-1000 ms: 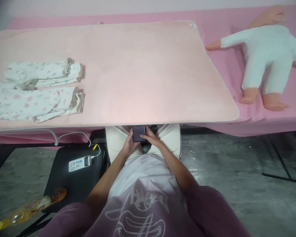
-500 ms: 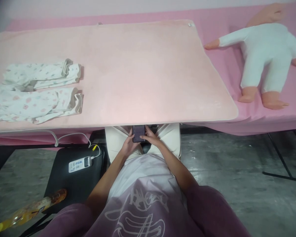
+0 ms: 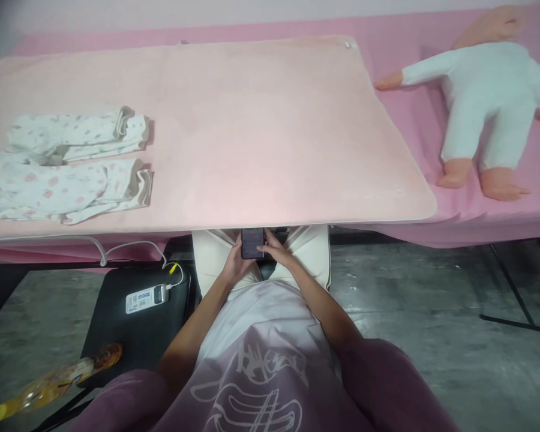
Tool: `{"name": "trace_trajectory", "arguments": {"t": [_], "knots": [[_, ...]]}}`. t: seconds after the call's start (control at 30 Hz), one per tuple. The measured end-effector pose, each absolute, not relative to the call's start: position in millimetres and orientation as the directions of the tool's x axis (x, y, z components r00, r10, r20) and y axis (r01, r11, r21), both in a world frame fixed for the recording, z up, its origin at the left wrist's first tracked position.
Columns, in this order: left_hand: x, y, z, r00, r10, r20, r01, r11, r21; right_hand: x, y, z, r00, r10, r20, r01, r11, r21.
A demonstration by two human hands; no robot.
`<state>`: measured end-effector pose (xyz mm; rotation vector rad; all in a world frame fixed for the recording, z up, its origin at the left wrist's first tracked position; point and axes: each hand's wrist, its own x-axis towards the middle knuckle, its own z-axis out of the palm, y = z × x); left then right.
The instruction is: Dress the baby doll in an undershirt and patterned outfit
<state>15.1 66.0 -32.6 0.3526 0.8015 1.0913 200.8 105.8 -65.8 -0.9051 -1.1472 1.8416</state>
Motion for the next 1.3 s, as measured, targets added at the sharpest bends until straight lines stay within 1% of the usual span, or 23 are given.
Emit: {"name": "trace_trajectory", "arguments": {"t": [0.1, 0.23, 0.4, 0.57, 0.73, 0.93, 1.13, 1.3], "knots": [[15.7, 66.0, -32.6, 0.198, 0.885, -0.421, -0.639, 0.443, 0.629, 200.6, 105.7, -65.6, -0.456, 0.873, -0.173, -0.238, -0.307, -0.921], [18.6, 65.8, -33.2, 0.164, 0.888, -0.429, -0.629, 0.429, 0.649, 199.4, 104.7, -68.0, -0.466, 0.863, -0.194, -0.199, -0.316, -0.928], [22.9, 66.3, -35.4, 0.083, 0.897, -0.435, -0.611, 0.39, 0.688, 196.2, 104.8, -68.7, -0.476, 0.863, -0.172, -0.211, -0.302, -0.93], [21.1, 67.2, -35.2, 0.147, 0.911, -0.384, -0.648, 0.382, 0.659, 195.2, 106.1, -69.4, -0.457, 0.872, -0.178, -0.188, -0.29, -0.938], [18.7, 65.8, -36.0, 0.166, 0.897, -0.41, -0.666, 0.408, 0.625, 196.0, 105.5, -71.9, -0.438, 0.881, -0.176, -0.193, -0.284, -0.939], [18.9, 65.5, -36.4, 0.163, 0.888, -0.429, -0.639, 0.426, 0.64, 195.0, 103.5, -76.3, -0.455, 0.878, -0.149, -0.197, -0.262, -0.945], [18.7, 65.9, -38.1, 0.151, 0.904, -0.401, -0.645, 0.397, 0.653, 189.4, 102.4, -85.1, -0.408, 0.9, -0.154, -0.161, -0.237, -0.958], [18.7, 66.1, -39.2, 0.156, 0.908, -0.388, -0.639, 0.393, 0.661, 189.5, 102.9, -83.4, -0.417, 0.892, -0.172, -0.192, -0.271, -0.943]]}}
